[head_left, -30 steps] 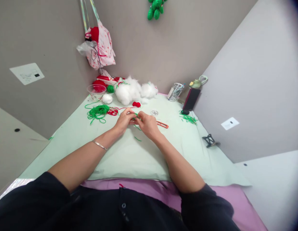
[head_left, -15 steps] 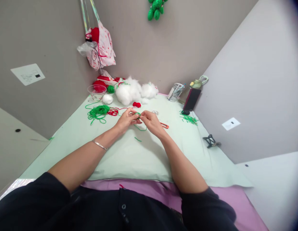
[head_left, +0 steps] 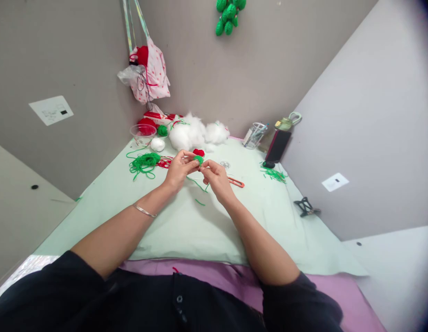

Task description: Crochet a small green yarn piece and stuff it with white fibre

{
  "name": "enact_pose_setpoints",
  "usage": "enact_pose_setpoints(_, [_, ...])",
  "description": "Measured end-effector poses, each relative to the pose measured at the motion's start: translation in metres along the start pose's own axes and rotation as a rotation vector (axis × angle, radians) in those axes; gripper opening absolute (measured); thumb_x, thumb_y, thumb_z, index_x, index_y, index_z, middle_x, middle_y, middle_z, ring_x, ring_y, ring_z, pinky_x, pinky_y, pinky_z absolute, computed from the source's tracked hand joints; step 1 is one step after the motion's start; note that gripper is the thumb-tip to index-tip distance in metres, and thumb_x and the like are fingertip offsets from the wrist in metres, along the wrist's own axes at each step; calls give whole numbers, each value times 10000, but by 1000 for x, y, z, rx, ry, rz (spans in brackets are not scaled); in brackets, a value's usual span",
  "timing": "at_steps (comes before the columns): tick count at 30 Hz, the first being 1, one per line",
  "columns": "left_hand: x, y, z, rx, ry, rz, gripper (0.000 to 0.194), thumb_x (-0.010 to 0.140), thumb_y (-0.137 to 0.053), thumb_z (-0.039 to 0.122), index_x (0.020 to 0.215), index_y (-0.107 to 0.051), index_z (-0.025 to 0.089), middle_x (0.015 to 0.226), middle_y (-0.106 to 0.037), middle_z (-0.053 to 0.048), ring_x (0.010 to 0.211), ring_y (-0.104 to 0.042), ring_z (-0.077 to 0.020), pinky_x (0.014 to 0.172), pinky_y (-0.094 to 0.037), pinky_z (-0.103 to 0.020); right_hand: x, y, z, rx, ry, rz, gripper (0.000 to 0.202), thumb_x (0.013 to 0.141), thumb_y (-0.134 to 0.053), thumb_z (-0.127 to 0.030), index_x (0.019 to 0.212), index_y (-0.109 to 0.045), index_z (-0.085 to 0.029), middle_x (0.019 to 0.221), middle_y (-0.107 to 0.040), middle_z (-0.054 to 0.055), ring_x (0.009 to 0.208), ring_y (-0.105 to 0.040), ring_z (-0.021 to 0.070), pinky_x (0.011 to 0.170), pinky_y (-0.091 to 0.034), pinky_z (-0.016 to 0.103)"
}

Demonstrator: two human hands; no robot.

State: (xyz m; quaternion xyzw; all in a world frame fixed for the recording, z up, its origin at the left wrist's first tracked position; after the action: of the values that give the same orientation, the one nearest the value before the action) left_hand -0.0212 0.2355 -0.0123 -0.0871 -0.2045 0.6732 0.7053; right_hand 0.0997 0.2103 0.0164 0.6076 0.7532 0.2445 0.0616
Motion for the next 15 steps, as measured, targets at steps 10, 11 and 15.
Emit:
enact_pose_setpoints(10, [1, 1, 13, -8, -38, 7, 352, 722, -829, 271, 980, -600, 200, 846, -677, 29, 772, -704, -133, 830, -591, -334, 12, 36, 22, -328, -22, -50, 261, 923, -502, -333, 1004, -716, -206, 1006, -742, 58, 808, -616, 166, 786, -456, 288])
enact_pose_setpoints(11, [2, 2, 14, -6, -42, 10, 344, 725, -829, 264, 979, -606, 200, 846, -672, 32, 772, -702, -129, 836, -588, -332, 14, 50, 27, -405, -45, 3, 281, 928, -479, -284, 1053, -716, -202, 1105, -736, 86, 889, -627, 185, 837, -445, 308])
enact_pose_setpoints(15, [6, 7, 14, 16, -49, 16, 305, 723, -827, 225, 959, -638, 197, 822, -666, 35, 723, -668, -108, 769, -551, -272, 16, 76, 47, -657, -161, 25, 263, 910, -489, -196, 992, -739, -195, 992, -755, 121, 955, -649, 252, 841, -414, 347])
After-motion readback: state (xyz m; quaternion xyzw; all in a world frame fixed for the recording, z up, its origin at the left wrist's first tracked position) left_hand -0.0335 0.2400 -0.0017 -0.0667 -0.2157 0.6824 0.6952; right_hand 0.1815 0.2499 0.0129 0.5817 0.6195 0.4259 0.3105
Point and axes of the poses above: each hand's wrist, its own x-axis towards the middle knuckle, its own y-axis out of the back of the hand, z = x × y, the point moved 9 cm from there along x, towards the middle knuckle
